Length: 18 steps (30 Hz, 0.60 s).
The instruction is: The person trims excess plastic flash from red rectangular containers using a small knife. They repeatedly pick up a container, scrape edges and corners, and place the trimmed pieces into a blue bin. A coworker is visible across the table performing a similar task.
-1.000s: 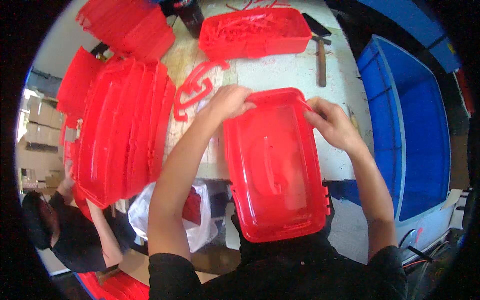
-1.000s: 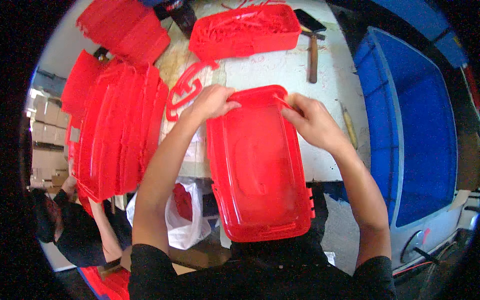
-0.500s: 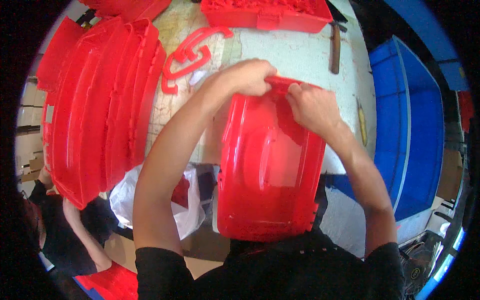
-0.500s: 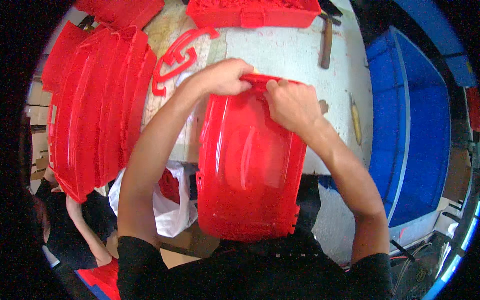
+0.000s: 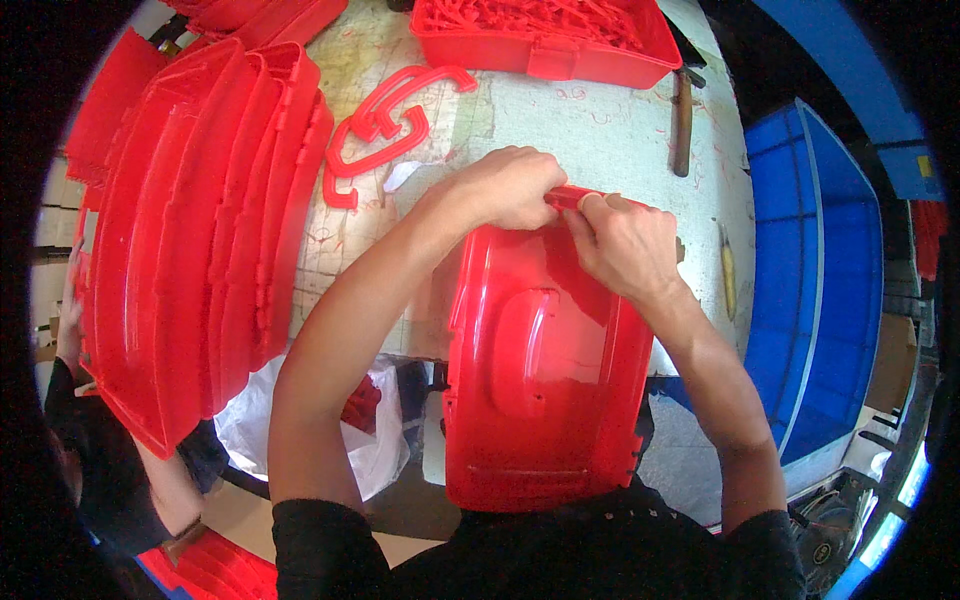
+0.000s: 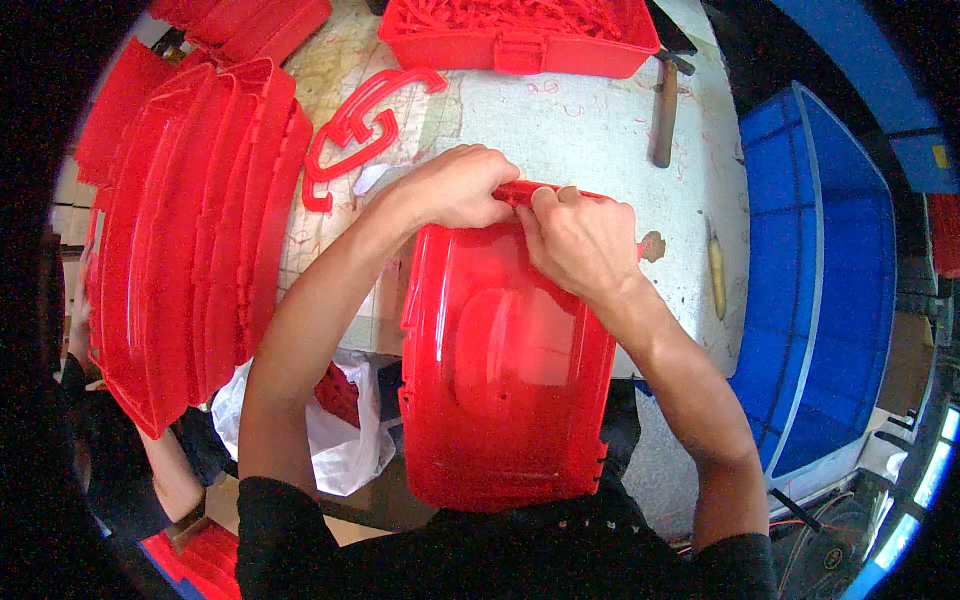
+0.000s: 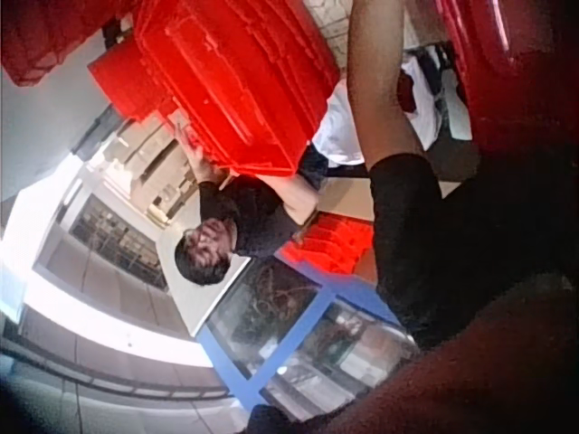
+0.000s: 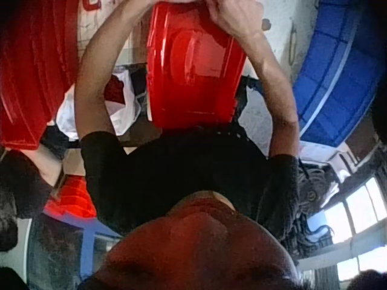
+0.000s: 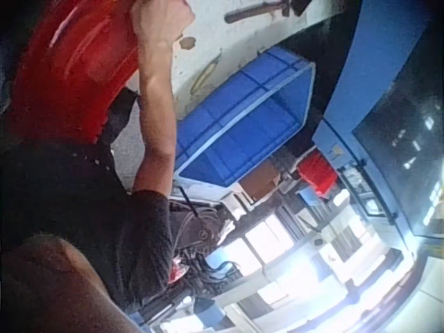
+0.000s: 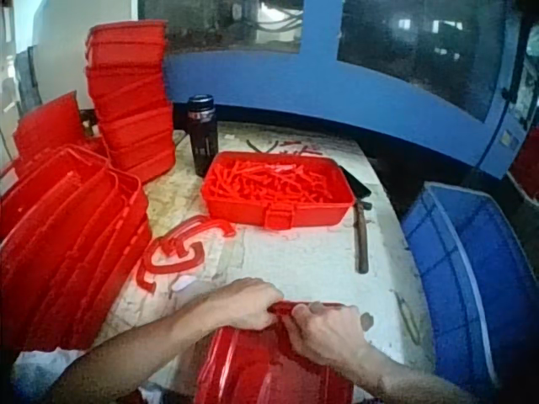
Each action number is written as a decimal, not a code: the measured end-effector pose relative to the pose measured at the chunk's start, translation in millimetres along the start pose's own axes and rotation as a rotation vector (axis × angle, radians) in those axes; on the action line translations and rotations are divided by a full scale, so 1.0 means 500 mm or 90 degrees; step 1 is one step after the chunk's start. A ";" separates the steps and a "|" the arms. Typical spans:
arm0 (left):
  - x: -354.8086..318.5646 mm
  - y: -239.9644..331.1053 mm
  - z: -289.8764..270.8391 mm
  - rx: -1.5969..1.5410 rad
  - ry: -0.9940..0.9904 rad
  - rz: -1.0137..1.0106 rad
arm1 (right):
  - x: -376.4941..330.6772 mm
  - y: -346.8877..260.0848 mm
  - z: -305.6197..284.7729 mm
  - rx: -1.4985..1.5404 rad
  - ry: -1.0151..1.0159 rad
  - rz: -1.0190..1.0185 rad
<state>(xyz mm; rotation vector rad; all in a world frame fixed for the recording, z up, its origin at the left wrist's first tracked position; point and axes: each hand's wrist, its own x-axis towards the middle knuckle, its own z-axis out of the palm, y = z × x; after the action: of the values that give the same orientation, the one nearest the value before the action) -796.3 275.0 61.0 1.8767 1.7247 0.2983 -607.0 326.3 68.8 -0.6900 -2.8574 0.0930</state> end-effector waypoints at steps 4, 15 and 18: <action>0.000 0.000 0.003 0.018 0.030 0.002 | 0.000 0.000 0.013 -0.017 0.044 -0.016; -0.033 0.004 0.009 0.102 0.113 -0.017 | 0.021 -0.018 0.008 -0.079 -0.014 -0.016; -0.034 0.003 0.015 0.102 0.160 -0.012 | 0.038 -0.038 -0.013 -0.165 -0.057 -0.055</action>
<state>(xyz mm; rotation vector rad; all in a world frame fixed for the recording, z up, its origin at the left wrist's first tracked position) -793.7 256.4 59.5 2.0051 1.9845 0.4148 -630.6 318.3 80.5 -0.6216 -3.0120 -0.2710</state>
